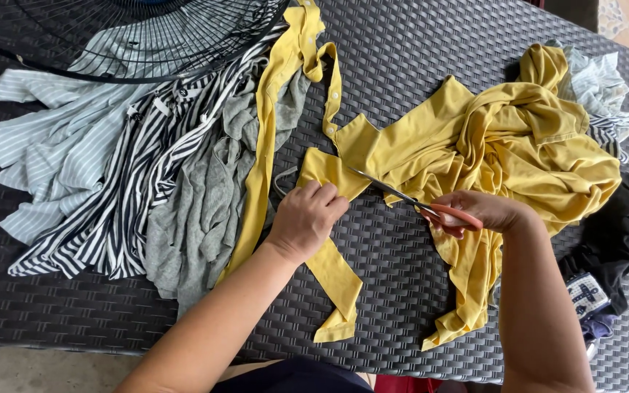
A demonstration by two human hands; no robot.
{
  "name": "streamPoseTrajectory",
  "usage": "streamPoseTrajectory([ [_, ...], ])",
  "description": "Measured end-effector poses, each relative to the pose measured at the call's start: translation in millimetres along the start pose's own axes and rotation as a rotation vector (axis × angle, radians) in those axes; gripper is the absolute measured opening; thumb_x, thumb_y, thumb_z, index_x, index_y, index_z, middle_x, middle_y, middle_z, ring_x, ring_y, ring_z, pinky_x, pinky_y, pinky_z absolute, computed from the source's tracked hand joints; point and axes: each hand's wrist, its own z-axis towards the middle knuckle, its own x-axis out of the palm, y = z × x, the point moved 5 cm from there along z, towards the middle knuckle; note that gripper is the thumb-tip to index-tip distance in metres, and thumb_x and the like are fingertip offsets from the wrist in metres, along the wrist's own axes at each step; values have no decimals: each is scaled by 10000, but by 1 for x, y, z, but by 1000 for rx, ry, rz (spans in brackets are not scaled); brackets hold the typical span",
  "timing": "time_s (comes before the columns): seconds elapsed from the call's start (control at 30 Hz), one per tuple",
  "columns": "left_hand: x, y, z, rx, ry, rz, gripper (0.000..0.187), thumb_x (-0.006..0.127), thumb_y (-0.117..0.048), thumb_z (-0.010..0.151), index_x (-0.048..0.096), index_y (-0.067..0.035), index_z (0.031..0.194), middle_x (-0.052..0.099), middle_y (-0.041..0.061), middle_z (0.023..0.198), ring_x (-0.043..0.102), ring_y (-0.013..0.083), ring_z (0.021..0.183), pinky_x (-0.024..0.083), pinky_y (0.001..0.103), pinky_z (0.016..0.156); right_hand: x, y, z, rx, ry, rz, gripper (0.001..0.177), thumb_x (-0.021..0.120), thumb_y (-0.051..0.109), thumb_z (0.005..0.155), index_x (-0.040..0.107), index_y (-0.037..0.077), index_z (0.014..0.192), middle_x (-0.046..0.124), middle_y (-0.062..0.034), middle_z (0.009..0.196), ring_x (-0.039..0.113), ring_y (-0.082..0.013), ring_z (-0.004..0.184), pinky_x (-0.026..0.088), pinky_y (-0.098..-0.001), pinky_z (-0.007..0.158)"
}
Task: Cutting strips of fabric from a yellow shirt using scissors.
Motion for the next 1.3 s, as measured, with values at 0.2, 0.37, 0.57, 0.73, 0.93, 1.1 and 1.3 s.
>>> streamPoseTrajectory([
  [0.2,-1,0,1,-4,7,19,69,672,-88,869,680,-156,863,595,-10,862,612,180,843,571,293,708,-3,-20,0,11,-28,19,310,737,264,893,737,-29,992,732,-68,786,624,-117,606,513,-270,529],
  [0.37,0,-2,-1,22,13,-8,60,670,-95,865,677,-153,853,588,-7,848,612,186,826,568,303,702,16,2,1,-52,12,25,319,728,287,873,735,30,1062,735,-39,784,628,-93,618,518,-259,549],
  [0.57,-1,-4,-2,68,-14,-18,58,657,-91,885,678,-145,878,578,-3,857,606,176,814,570,297,717,30,21,11,-113,38,87,385,723,374,898,710,23,1053,666,-12,731,583,-86,592,488,-258,547],
  [0.73,-3,-4,-1,43,-14,-24,50,662,-102,877,675,-149,865,577,-4,854,614,177,816,566,302,691,34,28,11,-70,-20,9,407,704,414,915,722,17,1003,624,-1,668,544,-86,545,449,-258,508],
  [0.93,-1,-4,-1,55,1,-40,55,661,-101,849,653,-152,829,556,0,837,610,187,815,565,312,701,45,35,15,-109,63,123,409,758,412,902,709,18,999,581,28,664,487,-60,551,388,-236,492],
  [1.1,-2,-2,0,43,-8,-21,57,672,-105,837,644,-154,829,560,-7,832,610,180,815,562,300,681,47,51,17,-157,-111,56,443,677,476,920,723,47,1016,571,19,651,498,-62,544,389,-222,491],
  [1.3,-13,8,7,-78,-136,-251,164,710,-172,980,606,-126,863,626,0,788,622,155,699,518,264,568,9,7,24,-83,-730,654,380,570,485,950,651,114,967,577,-20,644,429,-99,442,287,-264,385],
])
